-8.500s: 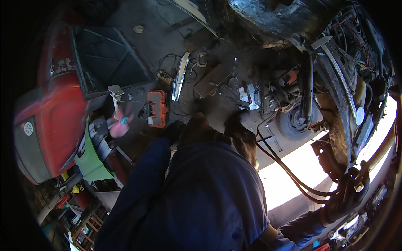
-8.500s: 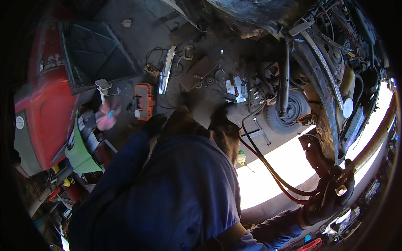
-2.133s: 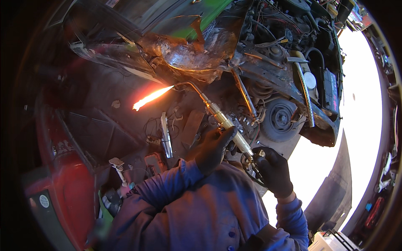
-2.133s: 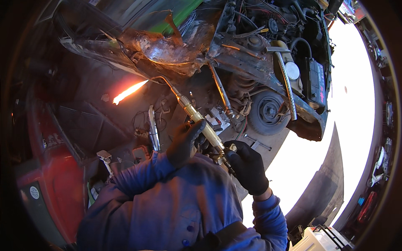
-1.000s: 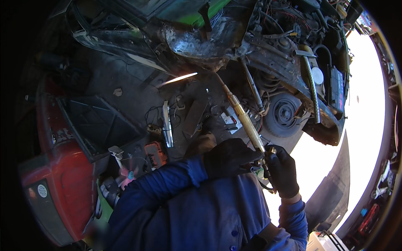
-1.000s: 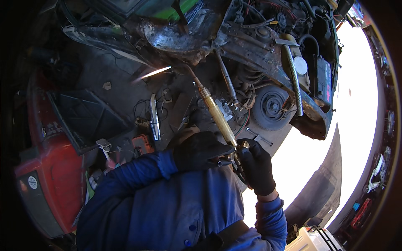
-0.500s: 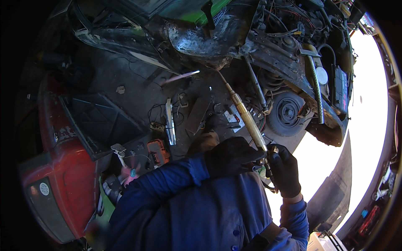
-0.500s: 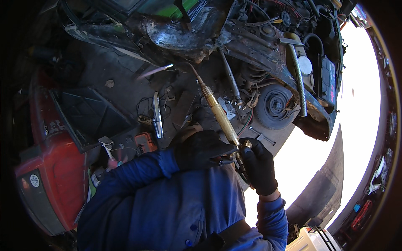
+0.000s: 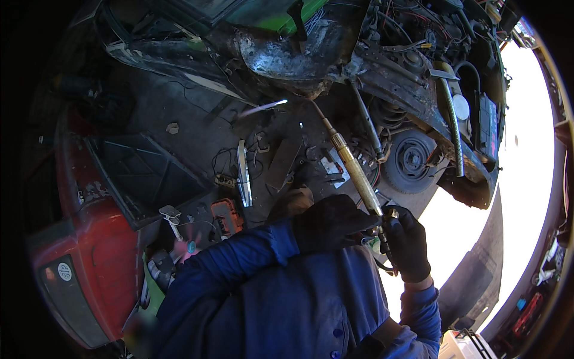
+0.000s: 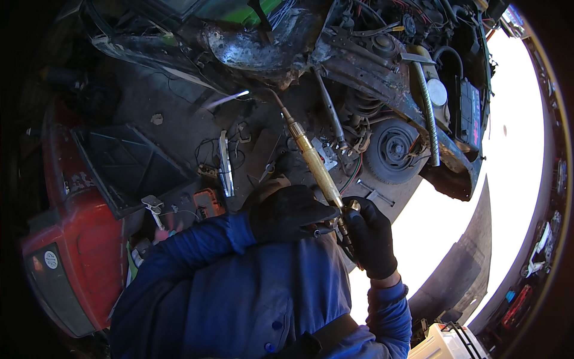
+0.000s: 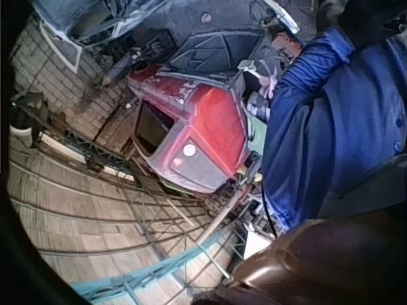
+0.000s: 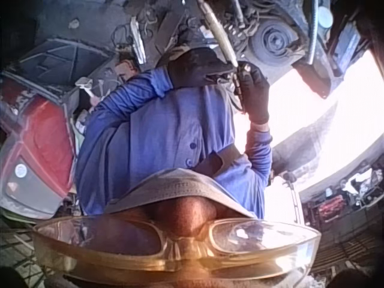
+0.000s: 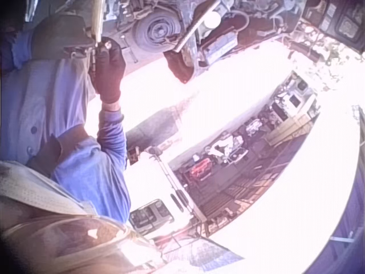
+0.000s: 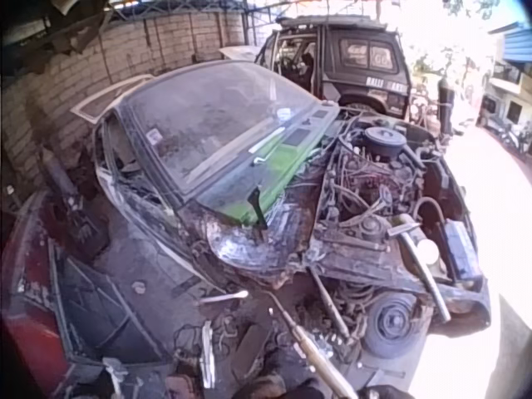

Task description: The person uses a cutting torch to sever a metal bracket attached to a green vehicle's front frame, then uses an angle grinder to smooth the cut edges. The person removes the cut metal piece and continues grinding the frame area.

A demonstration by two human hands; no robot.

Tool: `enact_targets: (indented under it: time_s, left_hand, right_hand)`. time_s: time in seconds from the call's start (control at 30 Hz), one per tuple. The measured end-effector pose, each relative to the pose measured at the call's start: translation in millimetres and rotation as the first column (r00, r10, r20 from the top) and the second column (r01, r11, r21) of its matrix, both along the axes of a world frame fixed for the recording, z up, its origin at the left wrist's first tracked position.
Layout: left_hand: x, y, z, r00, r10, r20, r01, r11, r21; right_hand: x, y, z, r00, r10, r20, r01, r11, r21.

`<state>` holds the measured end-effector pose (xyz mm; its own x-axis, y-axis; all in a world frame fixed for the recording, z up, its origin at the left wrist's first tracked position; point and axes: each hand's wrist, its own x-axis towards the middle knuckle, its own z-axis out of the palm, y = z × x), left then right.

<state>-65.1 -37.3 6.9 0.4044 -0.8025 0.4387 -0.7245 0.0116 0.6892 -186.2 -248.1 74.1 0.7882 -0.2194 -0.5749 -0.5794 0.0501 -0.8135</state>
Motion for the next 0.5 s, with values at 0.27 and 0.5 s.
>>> enact_targets:
  time_s: [0.27, 0.5]
  left_hand:
    - [0.3, 0.1, -0.2, 1.0, 0.007, 0.027, -0.007, 1.0, -0.014]
    - [0.4, 0.3, -1.9, 1.0, -0.008, 0.011, 0.008, 1.0, -0.004]
  right_hand:
    - [-1.7, 0.4, -2.7, 1.0, 0.005, 0.004, -0.005, 1.0, -0.017]
    - [-2.3, 1.1, -2.5, 1.0, 0.004, 0.021, -0.004, 1.0, 0.0]
